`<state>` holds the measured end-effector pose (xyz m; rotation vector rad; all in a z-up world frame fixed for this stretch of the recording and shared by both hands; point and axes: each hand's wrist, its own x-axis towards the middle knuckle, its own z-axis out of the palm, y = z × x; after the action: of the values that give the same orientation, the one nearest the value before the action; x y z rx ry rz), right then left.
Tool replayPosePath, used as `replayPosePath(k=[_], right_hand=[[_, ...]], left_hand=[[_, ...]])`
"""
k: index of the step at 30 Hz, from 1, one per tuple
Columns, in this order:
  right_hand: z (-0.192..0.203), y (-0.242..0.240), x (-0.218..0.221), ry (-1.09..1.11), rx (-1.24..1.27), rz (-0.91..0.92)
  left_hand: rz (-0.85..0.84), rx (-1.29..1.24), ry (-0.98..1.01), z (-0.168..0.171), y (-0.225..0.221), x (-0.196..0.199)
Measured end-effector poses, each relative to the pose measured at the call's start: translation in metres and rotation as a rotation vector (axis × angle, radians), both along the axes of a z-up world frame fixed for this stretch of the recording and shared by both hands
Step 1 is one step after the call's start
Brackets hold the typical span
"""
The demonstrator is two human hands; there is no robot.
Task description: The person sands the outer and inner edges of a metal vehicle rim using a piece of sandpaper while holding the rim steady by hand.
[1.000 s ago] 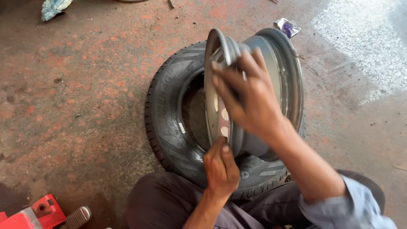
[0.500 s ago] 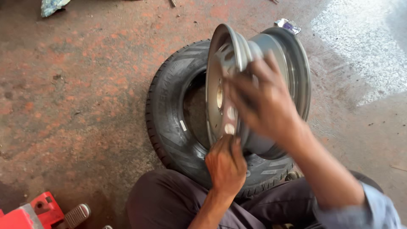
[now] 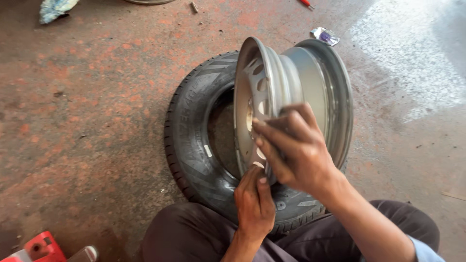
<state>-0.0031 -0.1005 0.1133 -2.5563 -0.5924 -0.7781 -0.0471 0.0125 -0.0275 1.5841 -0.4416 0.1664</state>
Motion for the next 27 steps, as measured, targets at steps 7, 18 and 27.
replayPosePath(k=[7, 18, 27], right_hand=[[0.018, -0.032, 0.083, 0.03, 0.039, -0.032], [0.007, -0.016, 0.055, 0.061, 0.198, -0.171], [-0.018, 0.002, 0.012, -0.083, 0.135, -0.153]], left_hand=[[0.029, 0.189, 0.111, 0.0, -0.004, -0.008], [0.111, 0.15, -0.13, 0.009, -0.009, 0.004], [0.083, 0.031, -0.137, 0.008, -0.012, 0.004]])
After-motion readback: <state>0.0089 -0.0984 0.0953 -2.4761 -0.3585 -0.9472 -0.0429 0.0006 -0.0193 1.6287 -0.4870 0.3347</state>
